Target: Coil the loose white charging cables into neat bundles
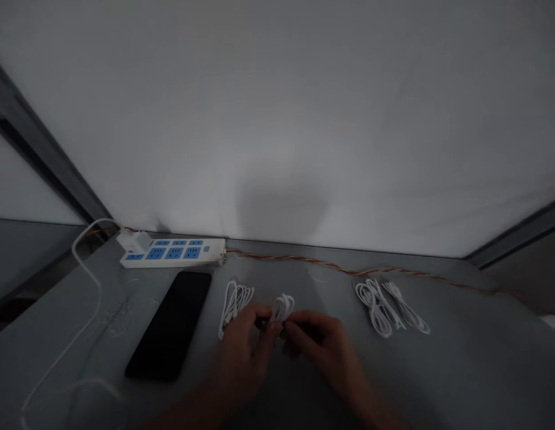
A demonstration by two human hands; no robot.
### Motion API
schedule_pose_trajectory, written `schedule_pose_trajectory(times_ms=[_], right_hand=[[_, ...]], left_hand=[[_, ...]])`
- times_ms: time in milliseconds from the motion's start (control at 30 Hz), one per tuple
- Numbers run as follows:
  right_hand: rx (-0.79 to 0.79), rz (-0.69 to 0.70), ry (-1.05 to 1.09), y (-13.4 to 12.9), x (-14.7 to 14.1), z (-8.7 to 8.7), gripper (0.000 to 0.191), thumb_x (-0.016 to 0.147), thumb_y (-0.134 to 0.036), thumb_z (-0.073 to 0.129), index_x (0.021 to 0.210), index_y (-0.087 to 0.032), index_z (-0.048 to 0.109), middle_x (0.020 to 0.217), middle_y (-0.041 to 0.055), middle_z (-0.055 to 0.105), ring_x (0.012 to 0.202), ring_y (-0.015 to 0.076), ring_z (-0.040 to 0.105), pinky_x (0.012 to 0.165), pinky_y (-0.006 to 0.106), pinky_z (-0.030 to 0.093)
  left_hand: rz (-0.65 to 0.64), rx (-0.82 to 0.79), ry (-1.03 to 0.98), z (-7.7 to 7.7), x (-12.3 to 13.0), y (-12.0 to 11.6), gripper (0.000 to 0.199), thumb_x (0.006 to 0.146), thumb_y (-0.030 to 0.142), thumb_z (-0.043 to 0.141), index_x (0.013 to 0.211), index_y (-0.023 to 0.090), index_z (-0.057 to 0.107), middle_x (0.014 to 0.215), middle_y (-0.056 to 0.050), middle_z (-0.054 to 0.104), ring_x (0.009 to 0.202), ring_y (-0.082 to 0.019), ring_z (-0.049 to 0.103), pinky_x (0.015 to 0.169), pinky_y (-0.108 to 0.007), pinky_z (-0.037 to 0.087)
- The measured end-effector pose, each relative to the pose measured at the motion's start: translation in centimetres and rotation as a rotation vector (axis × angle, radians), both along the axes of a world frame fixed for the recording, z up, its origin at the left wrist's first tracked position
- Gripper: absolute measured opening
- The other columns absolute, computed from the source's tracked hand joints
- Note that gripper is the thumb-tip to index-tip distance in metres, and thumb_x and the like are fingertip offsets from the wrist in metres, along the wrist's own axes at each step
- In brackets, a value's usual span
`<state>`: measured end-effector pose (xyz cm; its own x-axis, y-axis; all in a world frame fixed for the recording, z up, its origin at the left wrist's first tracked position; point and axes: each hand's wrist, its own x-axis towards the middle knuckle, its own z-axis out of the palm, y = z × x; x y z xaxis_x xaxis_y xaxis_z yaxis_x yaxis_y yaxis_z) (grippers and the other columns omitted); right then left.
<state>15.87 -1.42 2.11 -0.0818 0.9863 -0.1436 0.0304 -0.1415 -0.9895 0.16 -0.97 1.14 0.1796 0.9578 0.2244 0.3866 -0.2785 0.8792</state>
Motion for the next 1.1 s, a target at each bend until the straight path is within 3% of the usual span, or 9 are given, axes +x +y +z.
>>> schedule_pose_trajectory(times_ms=[267, 367, 567, 733, 867, 1100], right_hand=[[-0.056, -0.026, 0.025, 0.0, -0.2, 0.3, 0.028, 0.074, -0.044, 0.070, 0.075, -0.016, 0.071, 0.057, -0.0013, 0.065, 0.051, 0.0113, 0.059, 0.050, 0.021, 0.048], [-0.005, -0.038, -0.002, -0.1, -0.3, 0.0, 0.025, 0.076, -0.041, 0.068, 0.075, -0.017, 0.070, 0.060, -0.0008, 0.065, 0.052, 0.0119, 0.060, 0.051, 0.022, 0.049], [0.134, -0.118, -0.138, -0.2, -0.4, -0.9, 0.013, 0.076, -0.032, 0.066, 0.072, -0.019, 0.068, 0.063, 0.0000, 0.065, 0.056, 0.0135, 0.059, 0.053, 0.024, 0.047], [0.013, -0.062, -0.006, 0.4, -0.1, -0.4, 0.022, 0.073, -0.039, 0.070, 0.072, -0.018, 0.070, 0.054, -0.0033, 0.058, 0.049, 0.0111, 0.052, 0.050, 0.023, 0.042], [-0.093, -0.035, 0.110, 0.6, 0.1, -0.4, 0.023, 0.070, -0.040, 0.075, 0.072, -0.017, 0.073, 0.053, -0.0042, 0.058, 0.048, 0.0088, 0.049, 0.048, 0.021, 0.038], [-0.255, -0.047, 0.286, 0.4, 0.1, -1.2, 0.027, 0.066, -0.041, 0.080, 0.074, -0.016, 0.075, 0.060, -0.0010, 0.065, 0.053, 0.0098, 0.056, 0.049, 0.020, 0.039]], left_hand=[[-0.025, 0.110, 0.028, -0.6, 0.0, 0.1, 0.014, 0.093, 0.028, 0.052, 0.084, 0.022, 0.061, 0.080, 0.000, 0.066, 0.075, -0.017, 0.062, 0.071, -0.028, 0.045], [-0.023, 0.118, 0.040, -0.7, 0.1, 0.0, 0.015, 0.093, 0.029, 0.053, 0.083, 0.023, 0.062, 0.080, 0.000, 0.067, 0.075, -0.018, 0.062, 0.070, -0.028, 0.045], [-0.022, -0.127, -0.061, 0.3, 0.3, -0.1, 0.014, 0.090, 0.030, 0.057, 0.081, 0.021, 0.063, 0.074, 0.000, 0.067, 0.070, -0.017, 0.064, 0.067, -0.027, 0.048], [-0.046, -0.239, -0.138, 0.9, 0.3, 0.0, 0.013, 0.089, 0.031, 0.056, 0.085, 0.021, 0.064, 0.080, -0.001, 0.069, 0.076, -0.018, 0.066, 0.070, -0.027, 0.049], [-0.047, -0.198, -0.101, 0.6, 0.2, 0.1, 0.014, 0.090, 0.031, 0.055, 0.084, 0.021, 0.064, 0.079, 0.000, 0.068, 0.076, -0.018, 0.065, 0.072, -0.027, 0.048], [-0.030, -0.086, -0.056, 0.0, 0.1, 0.1, 0.014, 0.090, 0.030, 0.055, 0.084, 0.021, 0.063, 0.080, 0.000, 0.067, 0.078, -0.018, 0.063, 0.073, -0.027, 0.047]])
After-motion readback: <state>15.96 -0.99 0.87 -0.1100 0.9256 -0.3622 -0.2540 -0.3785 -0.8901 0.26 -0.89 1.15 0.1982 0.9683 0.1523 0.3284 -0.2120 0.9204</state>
